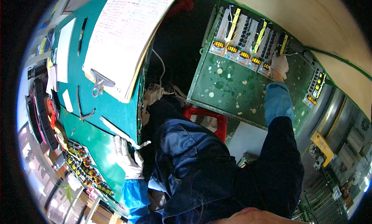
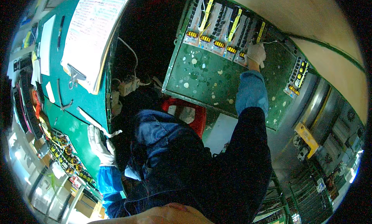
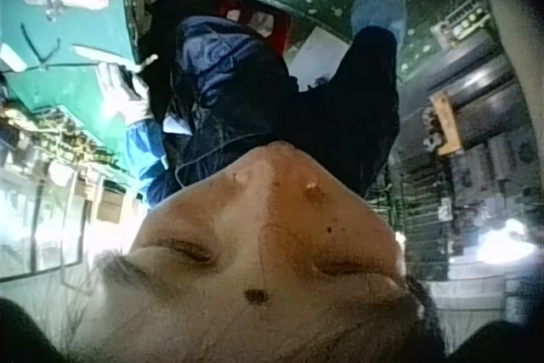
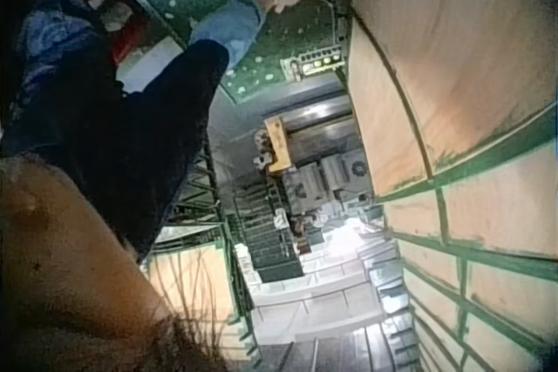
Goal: Assembling electronic components onto a circuit board and installing the finished units into a testing or storage rack.
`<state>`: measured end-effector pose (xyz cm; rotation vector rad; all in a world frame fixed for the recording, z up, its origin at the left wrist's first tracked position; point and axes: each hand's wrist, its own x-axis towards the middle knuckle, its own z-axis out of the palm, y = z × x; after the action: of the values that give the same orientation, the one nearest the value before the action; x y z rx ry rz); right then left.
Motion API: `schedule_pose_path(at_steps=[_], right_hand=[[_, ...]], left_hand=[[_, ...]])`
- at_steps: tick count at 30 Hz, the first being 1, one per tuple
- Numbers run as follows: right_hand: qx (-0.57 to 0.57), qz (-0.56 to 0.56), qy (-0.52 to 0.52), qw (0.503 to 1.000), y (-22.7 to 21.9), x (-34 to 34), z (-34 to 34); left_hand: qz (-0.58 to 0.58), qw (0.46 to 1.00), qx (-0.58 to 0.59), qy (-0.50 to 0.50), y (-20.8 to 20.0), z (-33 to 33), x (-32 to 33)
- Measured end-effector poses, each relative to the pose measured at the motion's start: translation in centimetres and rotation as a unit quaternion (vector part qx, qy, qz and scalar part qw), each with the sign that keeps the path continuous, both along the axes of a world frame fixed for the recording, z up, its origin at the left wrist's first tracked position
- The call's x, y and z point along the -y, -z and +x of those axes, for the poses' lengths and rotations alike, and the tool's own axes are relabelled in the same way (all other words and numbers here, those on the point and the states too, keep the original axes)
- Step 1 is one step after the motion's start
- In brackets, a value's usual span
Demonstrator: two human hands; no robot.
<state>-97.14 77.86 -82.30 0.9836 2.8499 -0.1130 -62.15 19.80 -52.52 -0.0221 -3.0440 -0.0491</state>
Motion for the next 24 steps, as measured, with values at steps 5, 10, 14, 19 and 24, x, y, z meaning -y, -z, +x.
schedule_pose_path(at_steps=[5, 10, 14, 19, 24], right_hand=[[0.02, 0.0, -0.01, 1.0, 0.3, 0.7, -0.6], [-0.012, -0.001, -0.008, 1.0, 0.7, 0.9, -0.2], [-0.009, -0.014, -0.003, 1.0, 0.9, -0.4, -0.6], [0.001, -0.027, 0.0, 1.0, -0.9, 1.2, -0.1], [0.003, -0.086, -0.052, 0.995, -2.6, 0.5, 2.5]], left_hand=[[-0.007, 1.0, 0.006, -0.005, -1.0, -0.4, 0.5], [-0.006, 1.0, -0.009, 0.016, -0.6, -0.4, 0.4], [0.001, 1.0, -0.014, 0.019, -0.2, -0.2, 0.2], [-0.001, 1.0, -0.008, 0.01, -0.3, 0.2, 0.4], [-0.001, 1.0, -0.006, 0.014, -0.6, 0.3, 0.8]])
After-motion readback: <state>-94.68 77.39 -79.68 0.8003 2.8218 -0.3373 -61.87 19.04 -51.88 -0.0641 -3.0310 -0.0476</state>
